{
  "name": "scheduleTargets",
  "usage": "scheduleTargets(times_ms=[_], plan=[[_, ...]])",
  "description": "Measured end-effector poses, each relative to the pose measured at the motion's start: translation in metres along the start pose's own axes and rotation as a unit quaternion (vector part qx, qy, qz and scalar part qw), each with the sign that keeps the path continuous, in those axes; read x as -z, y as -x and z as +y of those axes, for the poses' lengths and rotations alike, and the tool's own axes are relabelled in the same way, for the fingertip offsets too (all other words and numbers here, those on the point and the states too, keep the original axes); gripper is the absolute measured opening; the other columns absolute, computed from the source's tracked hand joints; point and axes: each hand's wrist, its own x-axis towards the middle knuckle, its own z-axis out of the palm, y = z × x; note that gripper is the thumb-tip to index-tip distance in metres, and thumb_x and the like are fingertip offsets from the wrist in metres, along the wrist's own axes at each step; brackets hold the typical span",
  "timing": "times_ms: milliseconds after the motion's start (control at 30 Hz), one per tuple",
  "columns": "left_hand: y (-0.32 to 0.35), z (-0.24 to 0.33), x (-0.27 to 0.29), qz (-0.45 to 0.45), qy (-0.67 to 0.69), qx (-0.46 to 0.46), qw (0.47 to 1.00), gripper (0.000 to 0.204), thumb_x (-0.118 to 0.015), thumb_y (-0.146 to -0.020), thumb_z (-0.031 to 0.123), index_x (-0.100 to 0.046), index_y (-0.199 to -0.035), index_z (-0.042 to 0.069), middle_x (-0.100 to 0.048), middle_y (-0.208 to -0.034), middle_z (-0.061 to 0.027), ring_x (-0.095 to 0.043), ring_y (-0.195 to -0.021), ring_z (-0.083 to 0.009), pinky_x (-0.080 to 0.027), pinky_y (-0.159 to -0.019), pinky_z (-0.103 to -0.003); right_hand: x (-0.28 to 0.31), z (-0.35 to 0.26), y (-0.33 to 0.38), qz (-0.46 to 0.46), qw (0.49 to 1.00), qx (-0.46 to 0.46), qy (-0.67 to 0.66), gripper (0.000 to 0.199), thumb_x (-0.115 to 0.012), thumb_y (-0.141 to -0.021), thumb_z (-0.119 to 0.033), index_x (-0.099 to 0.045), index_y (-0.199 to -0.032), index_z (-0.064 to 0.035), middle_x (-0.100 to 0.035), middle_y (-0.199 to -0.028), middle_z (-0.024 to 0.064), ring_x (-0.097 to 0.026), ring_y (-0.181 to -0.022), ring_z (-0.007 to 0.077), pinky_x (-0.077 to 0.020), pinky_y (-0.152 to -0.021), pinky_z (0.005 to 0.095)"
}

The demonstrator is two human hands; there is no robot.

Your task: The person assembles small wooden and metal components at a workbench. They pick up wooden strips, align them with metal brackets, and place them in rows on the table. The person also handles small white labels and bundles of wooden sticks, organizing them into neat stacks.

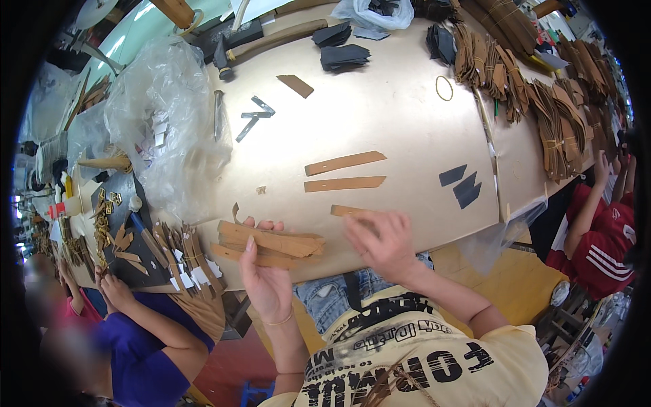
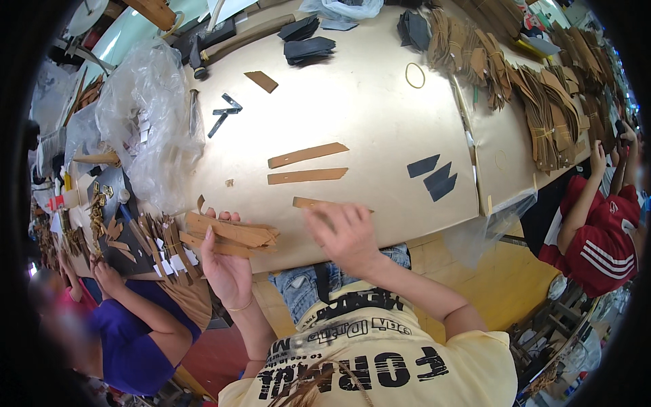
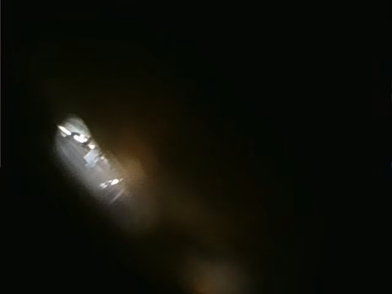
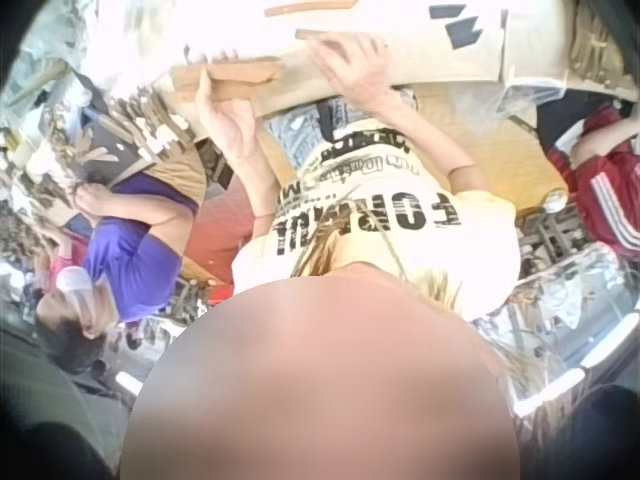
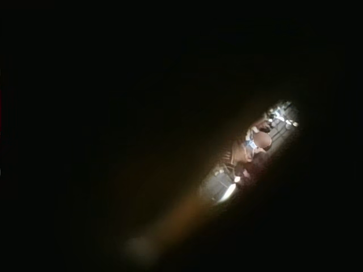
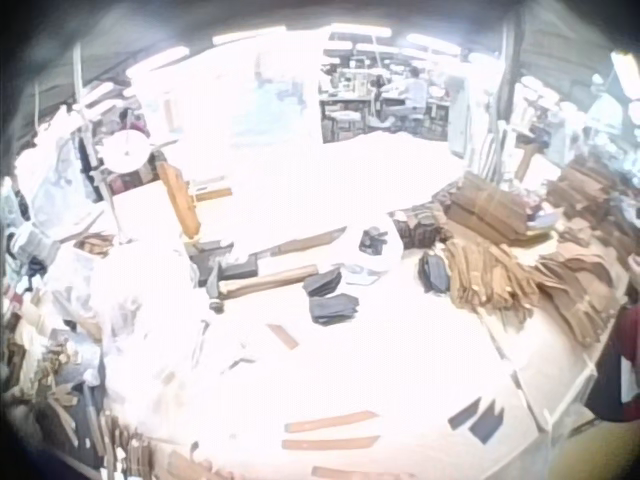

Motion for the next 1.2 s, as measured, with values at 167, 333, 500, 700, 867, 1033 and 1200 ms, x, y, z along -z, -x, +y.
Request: scheduleTargets(times_ms=[167, 333, 500, 700, 867, 1033, 1200], plan=[[0.002, -0.002, 0.003, 0.026, -0.003, -0.012, 1.0, 0.043, -0.05, -0.099, 0.018, -0.039, -0.136, -0.001, -0.055, -0.118, -0.0164, -0.055, -0.117, -0.028, -0.044, -0.104, -0.045, -0.001, 0.011, 0.002, -0.05, 0.998, -0.015, -0.038, 0.03, -0.077, -0.079, -0.016, -0.071, -0.107, -0.0099, -0.061, -0.101, 0.0045, -0.057, -0.086, 0.0217, -0.0412, -0.076, 0.0373], [0.004, -0.005, -0.002, -0.001, 0.002, 0.0, 1.0, 0.042, -0.049, -0.099, 0.017, -0.039, -0.135, -0.001, -0.056, -0.117, -0.0162, -0.055, -0.117, -0.0288, -0.045, -0.102, -0.046, 0.0, 0.002, 0.0, -0.04, 0.991, 0.021, -0.124, 0.032, -0.077, -0.078, -0.017, -0.071, -0.109, -0.0114, -0.061, -0.099, 0.0045, -0.056, -0.086, 0.0222, -0.0411, -0.077, 0.0383], [0.006, -0.011, -0.01, -0.001, 0.002, 0.015, 1.0, 0.043, -0.049, -0.099, 0.015, -0.036, -0.136, -0.002, -0.057, -0.117, -0.0172, -0.056, -0.116, -0.0298, -0.046, -0.101, -0.047, -0.003, 0.037, -0.049, -0.017, 1.0, -0.004, -0.008, 0.025, -0.076, -0.08, -0.016, -0.072, -0.104, -0.01, -0.06, -0.096, 0.0052, -0.057, -0.084, 0.0229, -0.0423, -0.078, 0.0373], [0.01, -0.017, -0.018, -0.023, 0.03, 0.041, 0.998, 0.043, -0.045, -0.097, 0.015, -0.039, -0.136, 0.0, -0.054, -0.123, -0.0183, -0.053, -0.122, -0.0315, -0.042, -0.109, -0.044, 0.01, 0.043, -0.033, -0.073, 0.993, 0.008, -0.095, 0.021, -0.075, -0.081, -0.009, -0.072, -0.102, -0.0074, -0.059, -0.094, 0.0067, -0.057, -0.08, 0.0222, -0.0465, -0.072, 0.0332], [0.006, -0.024, -0.029, -0.033, 0.029, 0.076, 0.996, 0.05, -0.041, -0.095, 0.006, -0.028, -0.142, -0.005, -0.053, -0.13, -0.0227, -0.049, -0.13, -0.0329, -0.038, -0.112, -0.045, 0.035, 0.026, -0.022, -0.041, 0.958, -0.149, -0.24, 0.016, -0.077, -0.08, -0.009, -0.072, -0.096, -0.0051, -0.061, -0.089, 0.0067, -0.06, -0.08, 0.0219, -0.0482, -0.07, 0.0331], [0.006, -0.026, -0.039, -0.049, -0.036, 0.062, 0.996, 0.053, -0.044, -0.094, 0.003, -0.027, -0.143, -0.006, -0.052, -0.133, -0.023, -0.048, -0.131, -0.0334, -0.037, -0.112, -0.045, 0.05, -0.001, -0.049, -0.084, 0.941, -0.141, -0.296, 0.025, -0.081, -0.078, -0.016, -0.07, -0.096, -0.0021, -0.064, -0.086, 0.0082, -0.062, -0.075, 0.0216, -0.049, -0.07, 0.0332], [0.007, -0.029, -0.032, -0.065, -0.007, 0.027, 0.998, 0.052, -0.046, -0.095, 0.004, -0.027, -0.143, -0.006, -0.054, -0.13, -0.022, -0.051, -0.127, -0.0322, -0.038, -0.111, -0.045, 0.04, -0.019, -0.066, -0.125, 0.933, -0.13, -0.312, 0.025, -0.083, -0.074, -0.013, -0.069, -0.092, -0.0031, -0.066, -0.088, 0.0062, -0.06, -0.076, 0.018, -0.0476, -0.07, 0.0297]])
